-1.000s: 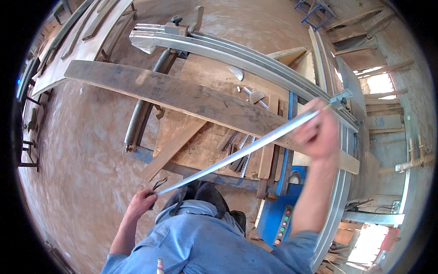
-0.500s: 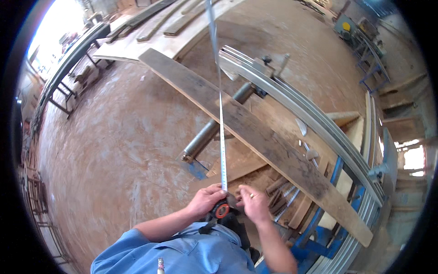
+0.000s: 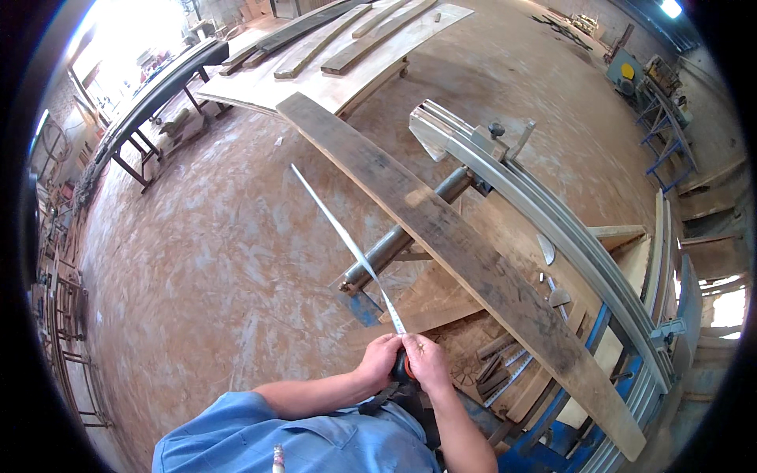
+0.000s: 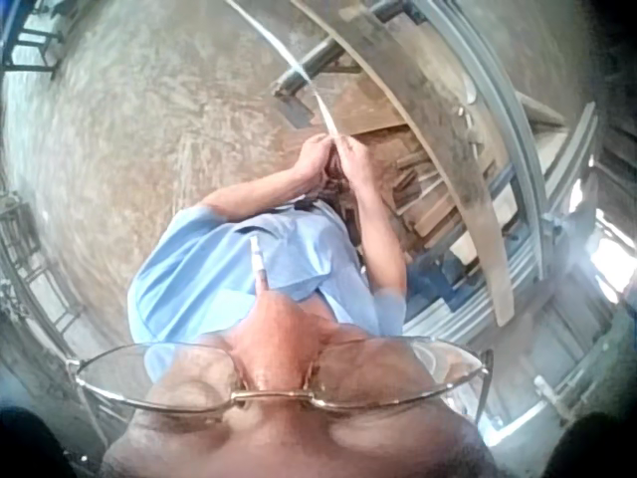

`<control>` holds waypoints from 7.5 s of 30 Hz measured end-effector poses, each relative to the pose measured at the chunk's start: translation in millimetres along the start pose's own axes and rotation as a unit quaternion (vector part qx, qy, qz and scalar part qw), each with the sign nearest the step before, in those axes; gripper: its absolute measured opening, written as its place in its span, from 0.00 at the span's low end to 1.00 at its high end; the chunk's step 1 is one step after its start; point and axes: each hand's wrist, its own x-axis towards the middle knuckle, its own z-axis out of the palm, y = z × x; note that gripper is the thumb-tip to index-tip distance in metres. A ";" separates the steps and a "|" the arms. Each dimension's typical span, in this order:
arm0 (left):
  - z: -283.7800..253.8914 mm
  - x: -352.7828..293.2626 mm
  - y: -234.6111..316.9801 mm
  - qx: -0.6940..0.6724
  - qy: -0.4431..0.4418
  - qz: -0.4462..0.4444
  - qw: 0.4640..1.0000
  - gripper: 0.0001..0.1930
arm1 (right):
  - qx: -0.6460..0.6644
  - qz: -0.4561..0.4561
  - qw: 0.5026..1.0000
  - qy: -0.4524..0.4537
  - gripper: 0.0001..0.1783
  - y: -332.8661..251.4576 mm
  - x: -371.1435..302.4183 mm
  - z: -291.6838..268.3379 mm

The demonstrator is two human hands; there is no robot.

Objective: The person measures several wooden planks with a tape measure in a workshop, marks measurements with a pencil, and moves the planks between a workbench and a table saw. The person handles multiple planks one at a time, measuring and marking each before placing them on the saw or back on the bench.

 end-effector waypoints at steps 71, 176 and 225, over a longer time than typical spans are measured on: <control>395.3 -101.2 -351.1 0.657 -0.373 0.300 0.583 0.11 | -0.492 0.263 0.797 0.233 0.22 133.7 -400.1 -718.0; 619.5 -162.5 -656.1 0.768 -0.513 0.339 0.180 0.27 | -0.552 0.061 0.820 0.140 0.07 190.6 -426.0 -835.1; 595.5 -151.6 -646.2 0.683 -0.546 0.393 0.285 0.20 | -0.583 0.075 0.772 0.240 0.08 189.9 -458.2 -805.5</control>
